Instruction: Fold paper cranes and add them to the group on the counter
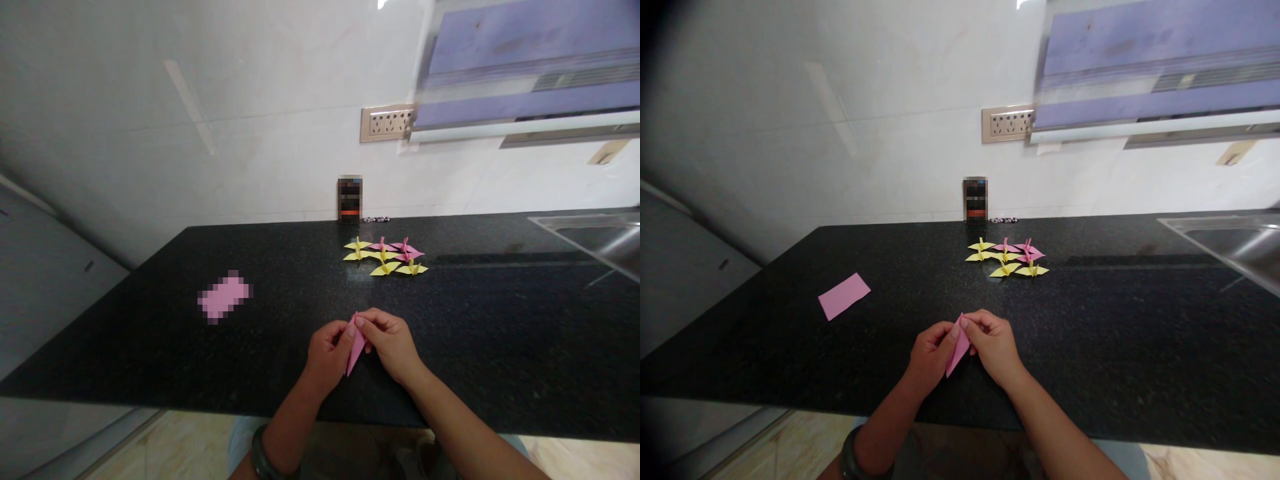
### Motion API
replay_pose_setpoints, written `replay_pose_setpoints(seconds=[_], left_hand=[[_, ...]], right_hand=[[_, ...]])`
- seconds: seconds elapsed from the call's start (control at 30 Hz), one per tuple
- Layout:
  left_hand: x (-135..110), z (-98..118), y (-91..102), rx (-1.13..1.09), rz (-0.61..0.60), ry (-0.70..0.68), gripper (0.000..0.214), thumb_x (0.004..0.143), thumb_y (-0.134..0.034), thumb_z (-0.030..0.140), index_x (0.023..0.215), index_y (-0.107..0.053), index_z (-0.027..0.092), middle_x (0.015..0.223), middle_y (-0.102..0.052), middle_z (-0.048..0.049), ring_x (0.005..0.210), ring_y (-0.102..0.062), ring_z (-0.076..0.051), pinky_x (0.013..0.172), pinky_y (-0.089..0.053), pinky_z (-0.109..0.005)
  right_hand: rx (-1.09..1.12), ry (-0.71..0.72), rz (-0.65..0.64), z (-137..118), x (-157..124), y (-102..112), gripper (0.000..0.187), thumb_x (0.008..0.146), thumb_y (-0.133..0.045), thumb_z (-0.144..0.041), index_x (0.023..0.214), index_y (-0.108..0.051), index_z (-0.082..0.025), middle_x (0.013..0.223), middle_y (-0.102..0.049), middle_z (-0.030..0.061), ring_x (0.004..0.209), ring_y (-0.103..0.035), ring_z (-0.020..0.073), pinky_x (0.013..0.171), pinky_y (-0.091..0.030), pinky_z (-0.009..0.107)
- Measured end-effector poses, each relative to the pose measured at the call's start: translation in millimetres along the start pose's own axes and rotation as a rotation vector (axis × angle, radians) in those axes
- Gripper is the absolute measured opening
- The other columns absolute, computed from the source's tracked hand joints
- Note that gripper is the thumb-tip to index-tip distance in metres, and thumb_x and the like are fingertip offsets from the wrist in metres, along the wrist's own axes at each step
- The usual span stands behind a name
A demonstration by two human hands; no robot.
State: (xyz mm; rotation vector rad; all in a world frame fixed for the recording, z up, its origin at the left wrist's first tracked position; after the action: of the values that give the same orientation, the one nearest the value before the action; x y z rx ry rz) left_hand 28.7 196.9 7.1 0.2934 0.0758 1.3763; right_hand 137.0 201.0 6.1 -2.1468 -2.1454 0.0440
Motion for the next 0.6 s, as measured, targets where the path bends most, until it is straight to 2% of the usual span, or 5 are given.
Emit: replay_pose_setpoints(seconds=[0.27,0.43,0.6], left_hand=[[0.5,-0.8,-1.1,0.045,-0.014,-0.005,0.03,0.078,-0.045,0.039,0.066,-0.058,0.015,0.058,-0.051,0.0014,0.056,-0.045,-0.01,0.052,-0.035,-0.02],[1.1,-2.7,-0.7,-0.008,-0.024,0.022,0.031,0.078,-0.045,0.04,0.064,-0.055,0.014,0.056,-0.048,0.0027,0.053,-0.042,-0.009,0.049,-0.033,-0.019],[1.2,-4.4,-0.9,-0.056,-0.036,0.035,0.03,0.079,-0.044,0.039,0.065,-0.054,0.014,0.057,-0.048,0.0028,0.053,-0.041,-0.009,0.05,-0.033,-0.02]], right_hand=[[-0.036,0.013,0.012,-5.1,-1.0,0.1,0.02,0.072,-0.056,-0.034,0.071,-0.062,-0.015,0.057,-0.052,-0.0017,0.041,-0.043,0.0058,0.036,-0.036,0.018],[-0.033,0.014,-0.021,-5.0,-1.8,-2.3,0.025,0.076,-0.051,-0.036,0.067,-0.06,-0.014,0.051,-0.049,-0.0028,0.041,-0.043,0.0065,0.039,-0.038,0.018],[-0.014,0.022,-0.056,-4.2,-1.9,-5.3,0.021,0.074,-0.053,-0.034,0.075,-0.062,-0.016,0.059,-0.051,-0.0027,0.042,-0.044,0.006,0.039,-0.037,0.018]])
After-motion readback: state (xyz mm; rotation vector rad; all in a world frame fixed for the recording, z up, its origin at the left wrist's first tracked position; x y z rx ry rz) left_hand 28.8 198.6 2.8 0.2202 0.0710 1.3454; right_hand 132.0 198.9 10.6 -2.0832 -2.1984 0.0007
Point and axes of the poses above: each hand's wrist, its own x-axis towards the middle knuckle, its own y-axis out of the back of the hand, z = x × y, the point moved 10 cm from there along x, towards the middle knuckle
